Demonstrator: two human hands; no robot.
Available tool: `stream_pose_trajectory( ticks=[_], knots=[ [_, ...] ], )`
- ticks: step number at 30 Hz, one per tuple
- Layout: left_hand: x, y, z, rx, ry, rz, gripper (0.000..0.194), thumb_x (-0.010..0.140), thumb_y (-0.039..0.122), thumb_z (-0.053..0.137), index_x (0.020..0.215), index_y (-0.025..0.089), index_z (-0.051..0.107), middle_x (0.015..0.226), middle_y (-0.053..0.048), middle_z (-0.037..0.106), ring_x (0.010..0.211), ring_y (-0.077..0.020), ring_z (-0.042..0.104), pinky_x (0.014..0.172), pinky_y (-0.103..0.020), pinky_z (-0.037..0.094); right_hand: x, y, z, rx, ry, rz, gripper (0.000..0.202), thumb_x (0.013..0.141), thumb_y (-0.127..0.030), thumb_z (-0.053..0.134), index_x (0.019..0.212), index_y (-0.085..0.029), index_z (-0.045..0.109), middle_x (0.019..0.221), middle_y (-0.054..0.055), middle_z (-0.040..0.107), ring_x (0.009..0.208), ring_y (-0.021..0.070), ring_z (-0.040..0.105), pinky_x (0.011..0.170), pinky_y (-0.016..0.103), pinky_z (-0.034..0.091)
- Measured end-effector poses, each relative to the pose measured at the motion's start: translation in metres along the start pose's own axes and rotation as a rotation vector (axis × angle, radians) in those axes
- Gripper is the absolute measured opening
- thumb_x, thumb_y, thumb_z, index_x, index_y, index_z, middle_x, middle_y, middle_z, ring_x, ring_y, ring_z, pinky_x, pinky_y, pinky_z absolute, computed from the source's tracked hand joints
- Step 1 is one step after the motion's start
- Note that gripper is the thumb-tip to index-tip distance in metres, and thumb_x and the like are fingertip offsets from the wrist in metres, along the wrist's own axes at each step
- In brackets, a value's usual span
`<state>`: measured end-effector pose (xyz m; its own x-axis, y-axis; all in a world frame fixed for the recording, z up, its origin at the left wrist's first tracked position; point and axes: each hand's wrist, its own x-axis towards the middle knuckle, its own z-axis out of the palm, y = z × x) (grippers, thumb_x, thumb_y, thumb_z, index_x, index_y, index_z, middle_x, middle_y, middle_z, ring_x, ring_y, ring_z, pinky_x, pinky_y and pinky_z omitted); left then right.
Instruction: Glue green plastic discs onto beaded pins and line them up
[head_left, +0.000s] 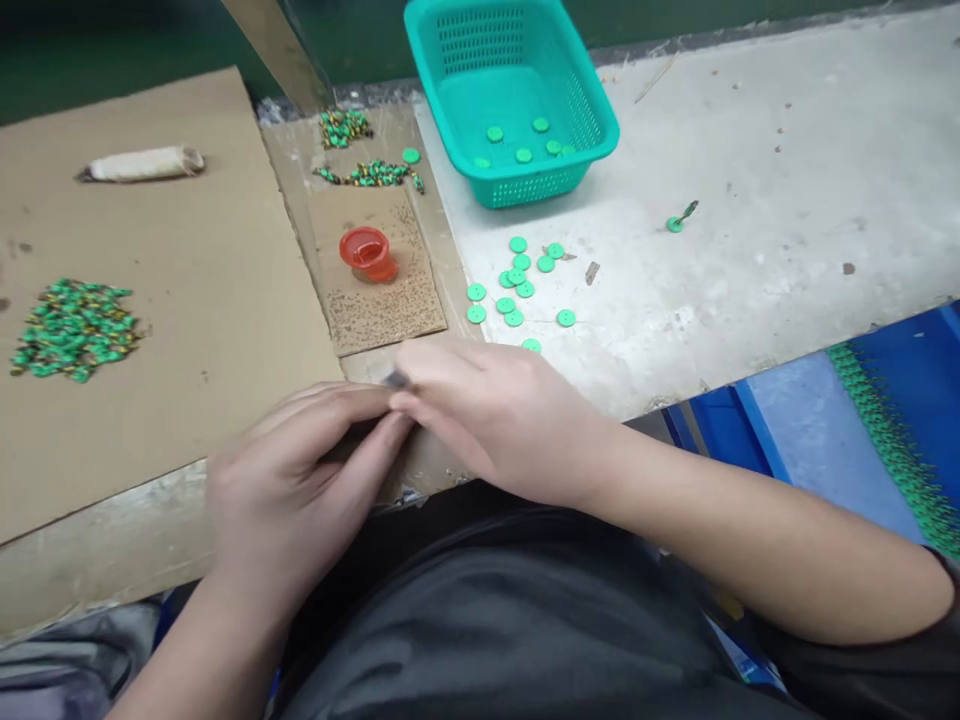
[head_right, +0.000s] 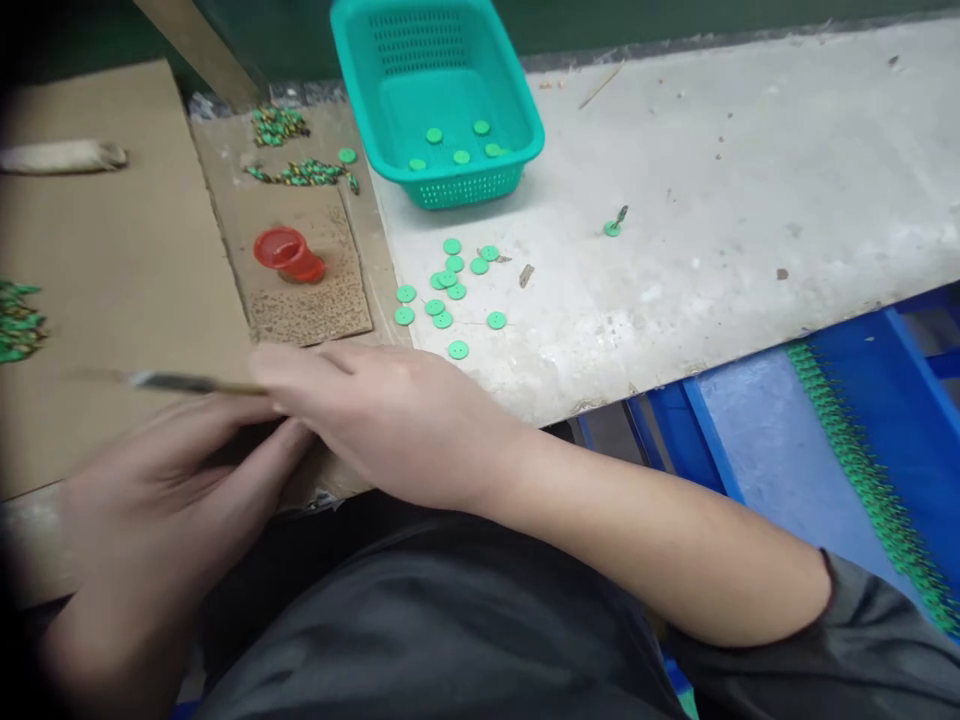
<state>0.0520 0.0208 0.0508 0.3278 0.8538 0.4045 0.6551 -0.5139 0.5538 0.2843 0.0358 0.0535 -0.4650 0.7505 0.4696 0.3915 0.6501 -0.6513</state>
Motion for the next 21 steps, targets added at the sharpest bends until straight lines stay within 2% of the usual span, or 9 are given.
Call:
stream_pose_trajectory(
  ticks=[2,4,9,13,17,21],
  knots=[
    [0.003,0.002,-0.001,-0.010,-0.024,0.039,0.010,0.113,0.023,0.080,0.117,0.030,0.084,0.112,0.007,0.090,0.100,-0.0108,0.084,0.100,-0.023,0.063,-0.002,0.005,-0.002,-0.012,0.102,0.053,0.021,0.128,-0.024,0.053,0.118,-0.020,0.071,0.116,0.006,0.083,0.103,0.0201,0.078,0.096,0.031,0.060],
    [0.005,0.003,-0.001,-0.019,-0.040,0.060,0.013,0.112,0.022,0.081,0.122,0.030,0.084,0.115,0.005,0.090,0.101,-0.0113,0.083,0.100,-0.023,0.062,-0.005,0.009,-0.006,-0.008,0.148,0.110,0.024,0.127,-0.030,0.056,0.110,-0.020,0.071,0.115,0.006,0.084,0.101,0.0204,0.079,0.096,0.032,0.061],
    [0.004,-0.001,0.000,0.097,-0.034,0.083,0.015,0.111,0.028,0.081,0.125,0.025,0.081,0.115,-0.002,0.086,0.103,-0.0185,0.079,0.101,-0.033,0.061,-0.008,0.016,-0.019,-0.054,-0.009,0.185,0.027,0.125,-0.029,0.063,0.102,-0.019,0.074,0.111,0.008,0.086,0.105,0.0241,0.081,0.095,0.035,0.059],
    [0.002,-0.005,0.003,0.134,-0.062,0.070,0.008,0.113,0.032,0.078,0.120,0.028,0.080,0.110,-0.002,0.082,0.106,-0.0239,0.079,0.103,-0.040,0.059,-0.004,0.015,-0.020,-0.083,-0.113,0.189,0.026,0.123,-0.026,0.067,0.103,-0.015,0.079,0.107,0.010,0.088,0.103,0.0254,0.082,0.094,0.036,0.058],
    [0.004,-0.005,0.004,0.078,-0.062,0.042,0.004,0.112,0.031,0.077,0.114,0.031,0.080,0.107,0.000,0.082,0.100,-0.0228,0.078,0.097,-0.041,0.059,0.003,0.015,-0.018,-0.033,-0.132,0.162,0.029,0.124,-0.026,0.066,0.100,-0.016,0.080,0.108,0.008,0.089,0.103,0.0233,0.083,0.096,0.034,0.058],
    [0.007,-0.004,0.003,0.061,-0.052,0.051,0.003,0.113,0.029,0.078,0.112,0.030,0.080,0.105,0.003,0.082,0.096,-0.0180,0.077,0.094,-0.036,0.058,0.006,0.017,-0.016,-0.017,-0.147,0.153,0.031,0.125,-0.028,0.064,0.100,-0.018,0.080,0.109,0.006,0.088,0.104,0.0222,0.082,0.096,0.033,0.059]
  ],
)
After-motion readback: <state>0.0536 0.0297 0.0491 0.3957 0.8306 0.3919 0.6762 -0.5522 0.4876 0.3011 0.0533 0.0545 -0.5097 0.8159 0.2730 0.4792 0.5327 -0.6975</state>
